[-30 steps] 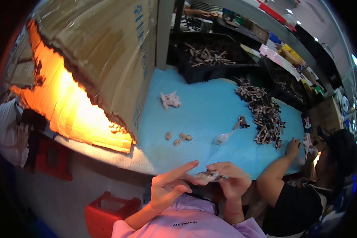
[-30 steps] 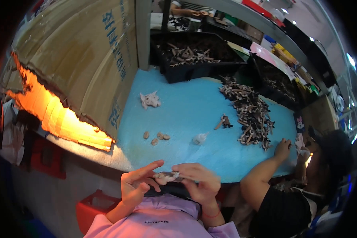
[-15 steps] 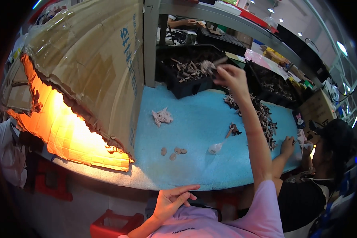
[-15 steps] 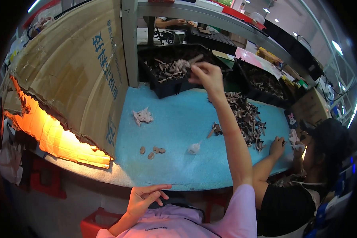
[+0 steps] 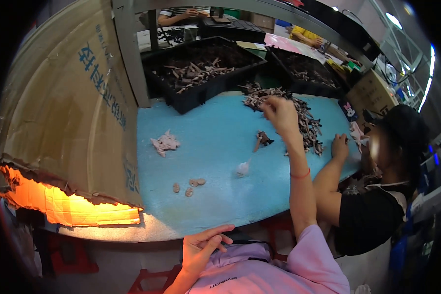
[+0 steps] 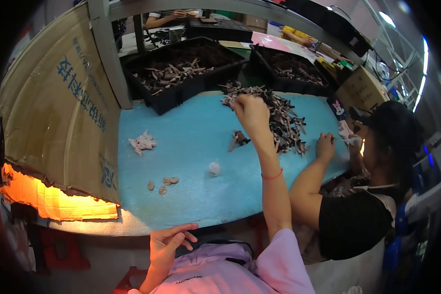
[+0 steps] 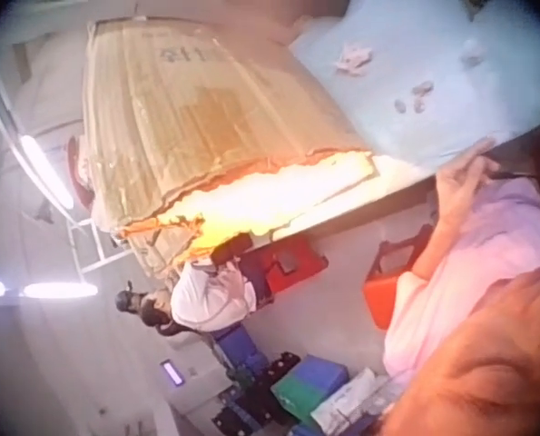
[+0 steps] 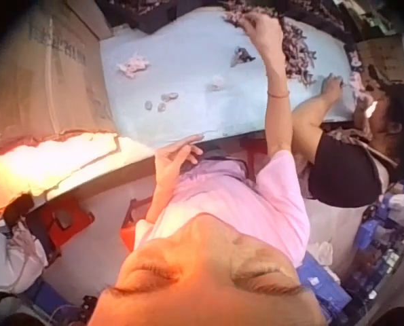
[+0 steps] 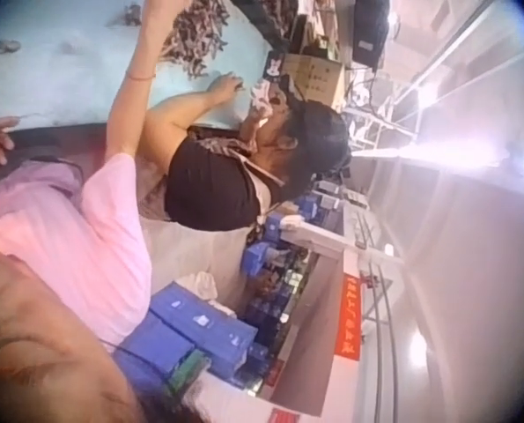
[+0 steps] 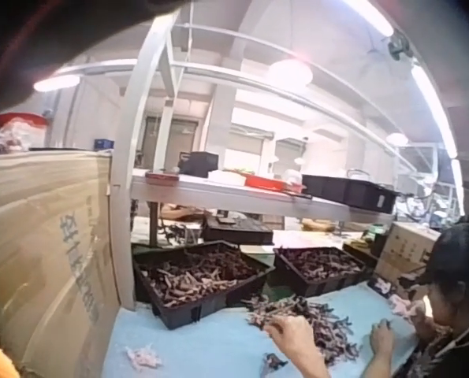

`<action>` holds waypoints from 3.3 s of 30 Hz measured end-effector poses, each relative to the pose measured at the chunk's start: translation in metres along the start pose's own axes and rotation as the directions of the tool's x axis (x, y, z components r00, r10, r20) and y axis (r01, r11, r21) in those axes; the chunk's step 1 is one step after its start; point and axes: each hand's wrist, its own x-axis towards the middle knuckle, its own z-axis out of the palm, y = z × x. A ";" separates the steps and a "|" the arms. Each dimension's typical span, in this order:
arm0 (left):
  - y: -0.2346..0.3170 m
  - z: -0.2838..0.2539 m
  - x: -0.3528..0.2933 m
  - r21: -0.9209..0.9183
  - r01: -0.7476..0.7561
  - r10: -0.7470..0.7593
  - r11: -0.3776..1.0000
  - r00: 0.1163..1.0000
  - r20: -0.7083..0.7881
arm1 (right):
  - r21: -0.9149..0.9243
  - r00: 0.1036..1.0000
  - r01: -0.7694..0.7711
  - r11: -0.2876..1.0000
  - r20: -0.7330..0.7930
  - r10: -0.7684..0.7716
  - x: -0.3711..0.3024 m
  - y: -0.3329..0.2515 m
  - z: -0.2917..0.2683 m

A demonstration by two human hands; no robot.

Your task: The person applies glue from a glue bottle to small plastic components and assembles them by hand to build a structure.

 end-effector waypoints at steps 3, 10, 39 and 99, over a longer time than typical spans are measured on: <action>-0.001 0.002 0.001 0.045 0.017 -0.020 0.999 0.998 0.056 | -0.174 0.998 0.052 0.983 0.049 -0.044 -0.051 0.037 0.017; -0.008 0.005 -0.001 0.018 0.036 -0.037 0.999 0.998 0.056 | -0.165 0.991 -0.007 0.986 0.128 0.029 -0.101 0.052 0.037; -0.026 0.021 0.025 -0.204 -0.147 0.133 0.968 0.988 -0.078 | 0.642 0.978 -0.008 0.767 0.163 -0.126 -0.213 -0.106 -0.028; -0.012 -0.006 0.004 0.842 -0.411 0.852 0.350 0.514 -0.103 | 0.655 0.925 0.369 0.660 -0.191 -0.328 -0.201 -0.109 -0.050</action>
